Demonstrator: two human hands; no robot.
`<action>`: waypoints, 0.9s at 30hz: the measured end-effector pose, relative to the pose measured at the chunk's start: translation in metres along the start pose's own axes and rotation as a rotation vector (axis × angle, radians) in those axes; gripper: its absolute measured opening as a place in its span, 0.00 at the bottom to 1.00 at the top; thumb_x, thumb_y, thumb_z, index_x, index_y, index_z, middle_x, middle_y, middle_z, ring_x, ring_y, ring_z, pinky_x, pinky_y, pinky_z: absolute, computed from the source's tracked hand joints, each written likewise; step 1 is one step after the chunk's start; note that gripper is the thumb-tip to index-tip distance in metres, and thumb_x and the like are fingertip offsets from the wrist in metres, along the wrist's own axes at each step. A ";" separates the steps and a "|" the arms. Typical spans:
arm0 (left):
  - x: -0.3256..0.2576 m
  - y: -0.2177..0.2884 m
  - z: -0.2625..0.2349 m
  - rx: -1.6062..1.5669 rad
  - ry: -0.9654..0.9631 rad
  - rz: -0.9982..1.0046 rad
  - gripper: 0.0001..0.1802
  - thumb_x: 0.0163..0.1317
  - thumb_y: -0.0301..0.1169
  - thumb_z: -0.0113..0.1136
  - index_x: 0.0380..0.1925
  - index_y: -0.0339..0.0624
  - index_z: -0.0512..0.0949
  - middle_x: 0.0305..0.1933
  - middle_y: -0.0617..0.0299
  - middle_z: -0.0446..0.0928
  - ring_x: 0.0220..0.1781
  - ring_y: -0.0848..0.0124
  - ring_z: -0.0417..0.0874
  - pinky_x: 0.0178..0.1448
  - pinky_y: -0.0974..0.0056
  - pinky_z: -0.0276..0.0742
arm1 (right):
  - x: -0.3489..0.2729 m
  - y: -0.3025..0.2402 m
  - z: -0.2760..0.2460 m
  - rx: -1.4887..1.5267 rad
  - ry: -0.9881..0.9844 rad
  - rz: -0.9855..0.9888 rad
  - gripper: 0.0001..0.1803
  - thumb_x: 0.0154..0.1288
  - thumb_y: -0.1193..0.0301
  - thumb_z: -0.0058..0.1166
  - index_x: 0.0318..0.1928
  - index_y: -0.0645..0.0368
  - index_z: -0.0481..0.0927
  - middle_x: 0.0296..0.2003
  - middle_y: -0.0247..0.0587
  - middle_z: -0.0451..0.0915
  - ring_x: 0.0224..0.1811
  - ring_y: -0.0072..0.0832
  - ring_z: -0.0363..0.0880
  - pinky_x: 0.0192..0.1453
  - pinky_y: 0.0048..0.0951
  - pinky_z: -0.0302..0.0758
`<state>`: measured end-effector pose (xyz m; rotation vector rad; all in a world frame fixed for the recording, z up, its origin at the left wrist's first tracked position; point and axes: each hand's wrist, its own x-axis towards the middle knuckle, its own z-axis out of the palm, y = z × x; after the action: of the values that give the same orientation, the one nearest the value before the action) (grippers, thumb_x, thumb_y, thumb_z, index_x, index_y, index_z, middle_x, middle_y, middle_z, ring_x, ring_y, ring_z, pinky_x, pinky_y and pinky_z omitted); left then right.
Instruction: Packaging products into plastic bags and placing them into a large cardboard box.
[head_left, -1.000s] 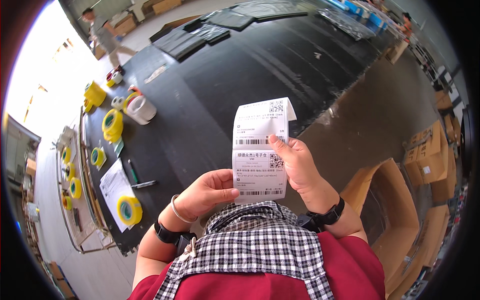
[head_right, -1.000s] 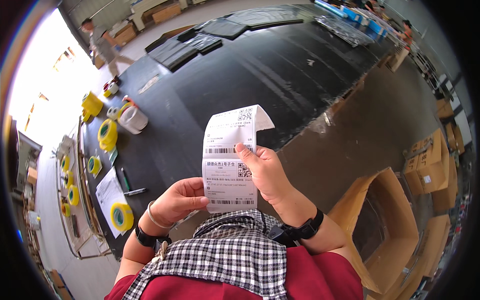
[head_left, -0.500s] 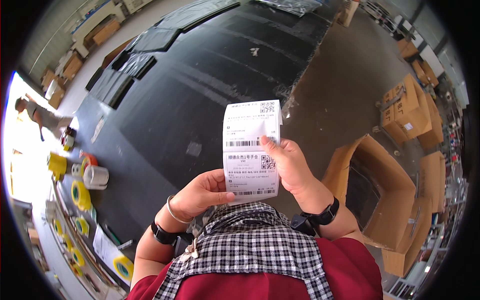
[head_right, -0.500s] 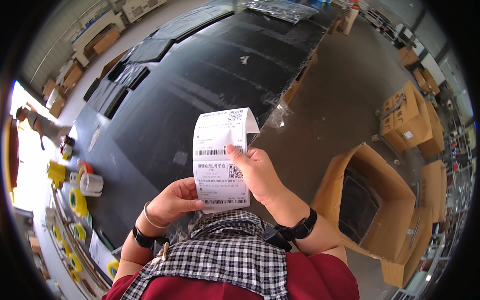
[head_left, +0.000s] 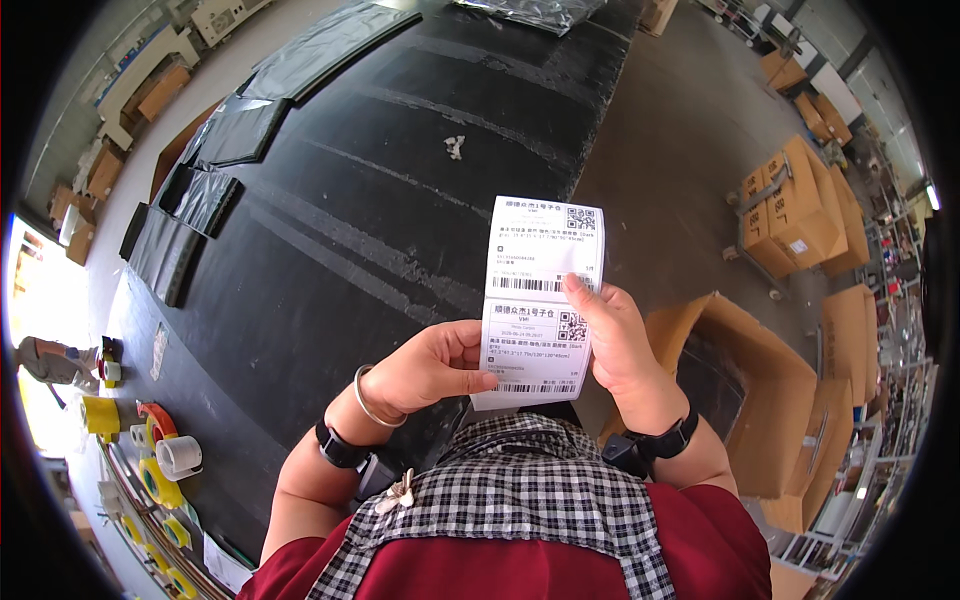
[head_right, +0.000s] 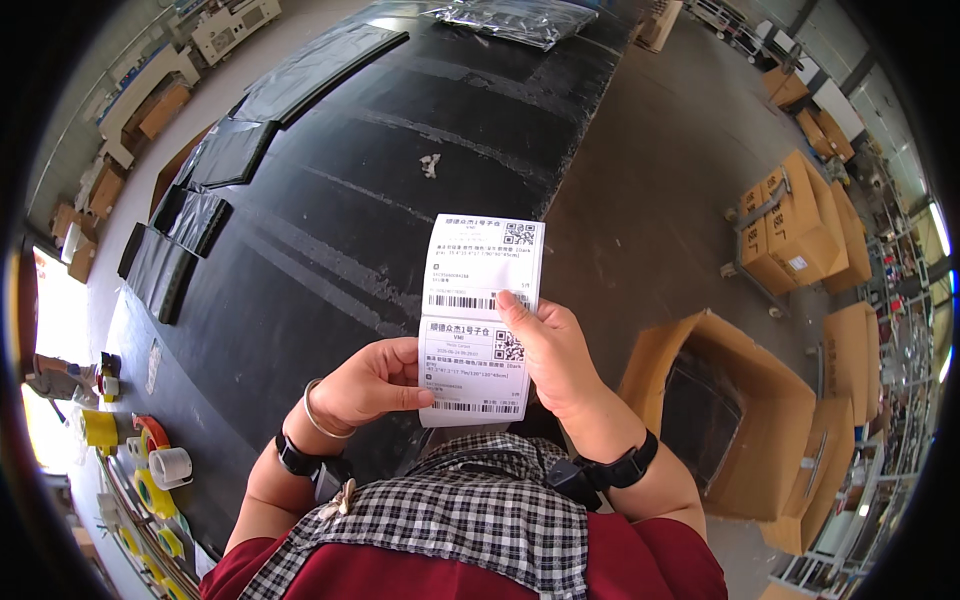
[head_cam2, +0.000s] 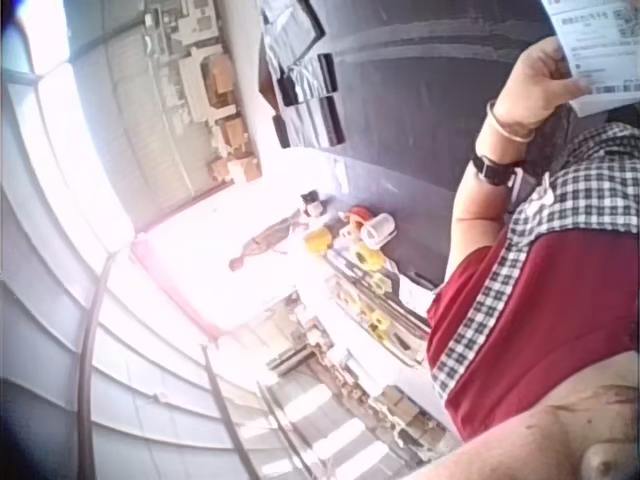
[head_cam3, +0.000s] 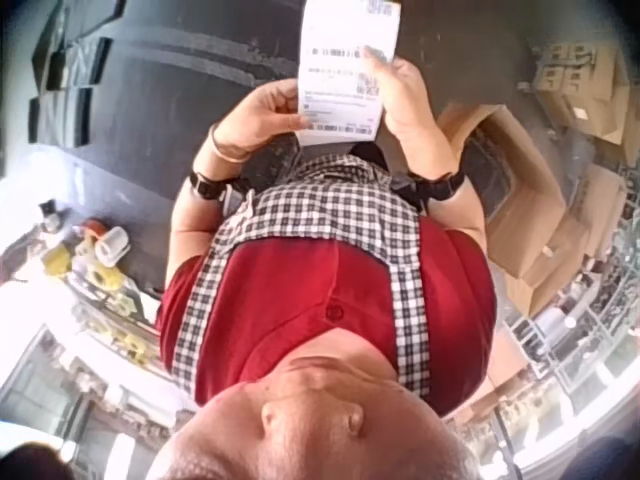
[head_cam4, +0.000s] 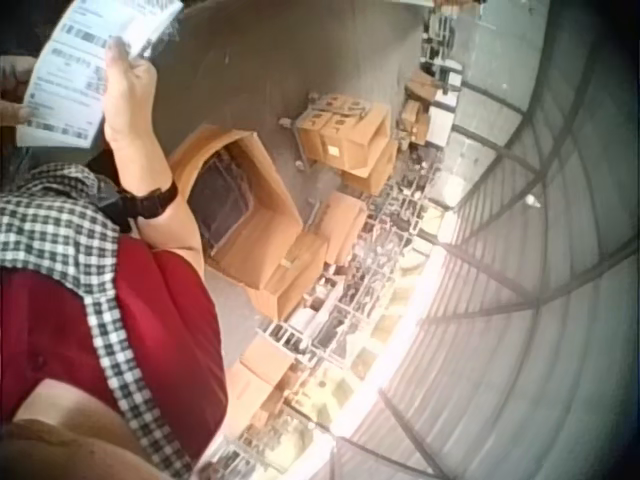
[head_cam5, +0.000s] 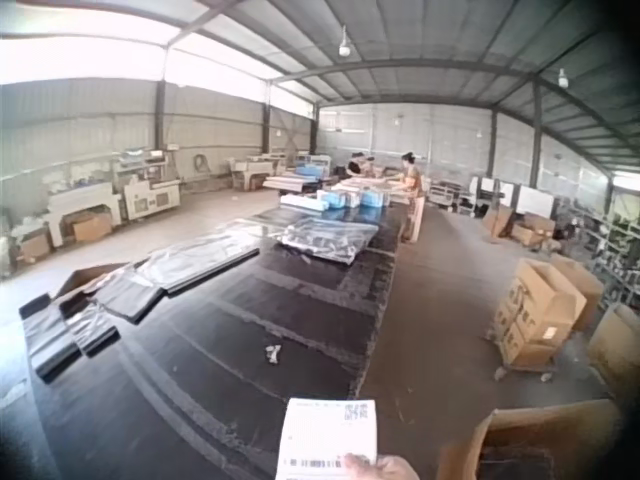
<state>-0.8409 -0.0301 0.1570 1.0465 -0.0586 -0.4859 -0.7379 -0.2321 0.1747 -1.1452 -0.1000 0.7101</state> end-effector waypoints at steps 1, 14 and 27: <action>0.015 0.002 0.001 -0.001 0.006 0.018 0.26 0.63 0.15 0.53 0.63 0.31 0.66 0.59 0.55 0.76 0.60 0.70 0.77 0.67 0.63 0.70 | 0.009 -0.007 -0.013 -0.015 -0.018 0.009 0.20 0.72 0.60 0.52 0.48 0.68 0.80 0.44 0.45 0.83 0.44 0.25 0.82 0.50 0.26 0.77; 0.256 0.047 0.062 0.090 0.185 0.171 0.19 0.70 0.23 0.52 0.59 0.29 0.70 0.57 0.55 0.77 0.59 0.69 0.77 0.64 0.64 0.73 | 0.100 -0.137 -0.226 -0.281 -0.266 -0.082 0.23 0.72 0.56 0.51 0.50 0.65 0.81 0.42 0.39 0.84 0.44 0.20 0.79 0.51 0.25 0.75; 0.433 0.107 0.017 0.180 0.173 0.076 0.15 0.69 0.21 0.52 0.54 0.29 0.74 0.49 0.58 0.81 0.51 0.75 0.80 0.55 0.70 0.77 | 0.221 -0.220 -0.315 -0.235 -0.251 -0.053 0.24 0.72 0.56 0.50 0.47 0.68 0.82 0.39 0.40 0.84 0.41 0.20 0.80 0.45 0.23 0.77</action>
<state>-0.4211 -0.1790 0.1770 1.2542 0.0115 -0.3236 -0.3311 -0.4081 0.1661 -1.2679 -0.4335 0.8074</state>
